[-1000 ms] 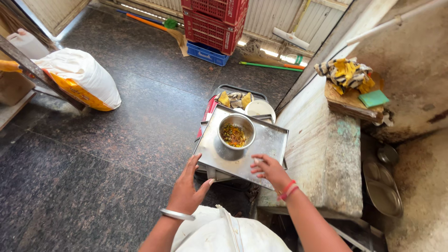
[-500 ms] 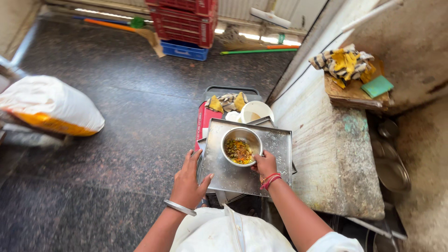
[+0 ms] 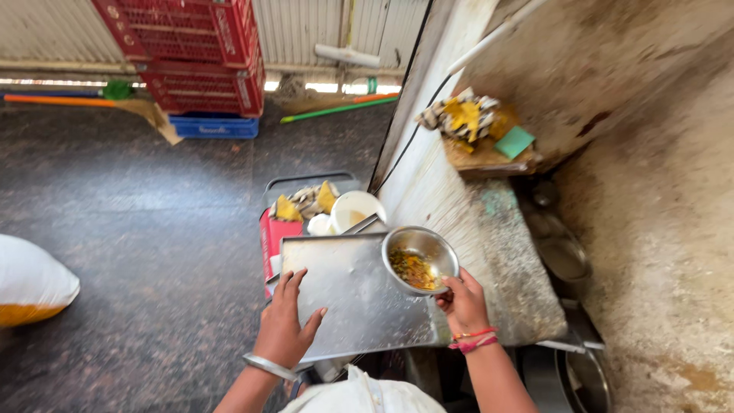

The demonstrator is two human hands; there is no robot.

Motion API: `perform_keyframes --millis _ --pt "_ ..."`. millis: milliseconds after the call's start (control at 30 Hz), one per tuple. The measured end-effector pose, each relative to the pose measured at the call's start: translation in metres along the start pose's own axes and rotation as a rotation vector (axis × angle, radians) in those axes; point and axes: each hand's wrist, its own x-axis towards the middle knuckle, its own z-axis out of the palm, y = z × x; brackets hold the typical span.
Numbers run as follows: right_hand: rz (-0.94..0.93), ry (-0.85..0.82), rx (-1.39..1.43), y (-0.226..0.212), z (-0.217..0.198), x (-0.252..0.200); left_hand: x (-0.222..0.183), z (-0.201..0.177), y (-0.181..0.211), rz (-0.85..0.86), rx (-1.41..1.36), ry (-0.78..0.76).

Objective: The person wipes a metal tray with a cloth and then rinses the tray under a faucet.

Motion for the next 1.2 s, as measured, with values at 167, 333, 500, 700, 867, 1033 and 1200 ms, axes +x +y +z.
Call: perform_keyframes --millis 167,333,500,700,867,1033,1200 --pt "-0.171 0.053 0.048 -0.059 -0.04 0.023 0.001 0.021 0.026 -0.006 0.007 0.003" --pt "-0.221 0.017 0.077 -0.09 -0.06 0.052 -0.02 0.035 0.023 -0.036 0.079 0.04" --pt "-0.176 -0.095 0.058 -0.082 -0.049 0.075 -0.038 0.039 0.018 -0.233 0.006 0.098" --pt "0.013 -0.236 -0.085 -0.052 0.006 0.093 -0.069 0.049 0.02 -0.363 0.078 0.196" --pt "0.136 -0.367 -0.166 -0.029 0.05 0.09 -0.098 0.053 0.02 -0.51 0.121 0.215" --pt "0.23 -0.488 -0.23 -0.009 0.086 0.084 -0.123 0.047 0.015 -0.604 0.11 0.27" --pt "0.251 -0.525 -0.253 0.016 0.11 0.087 -0.129 0.042 0.002 -0.651 0.124 0.253"
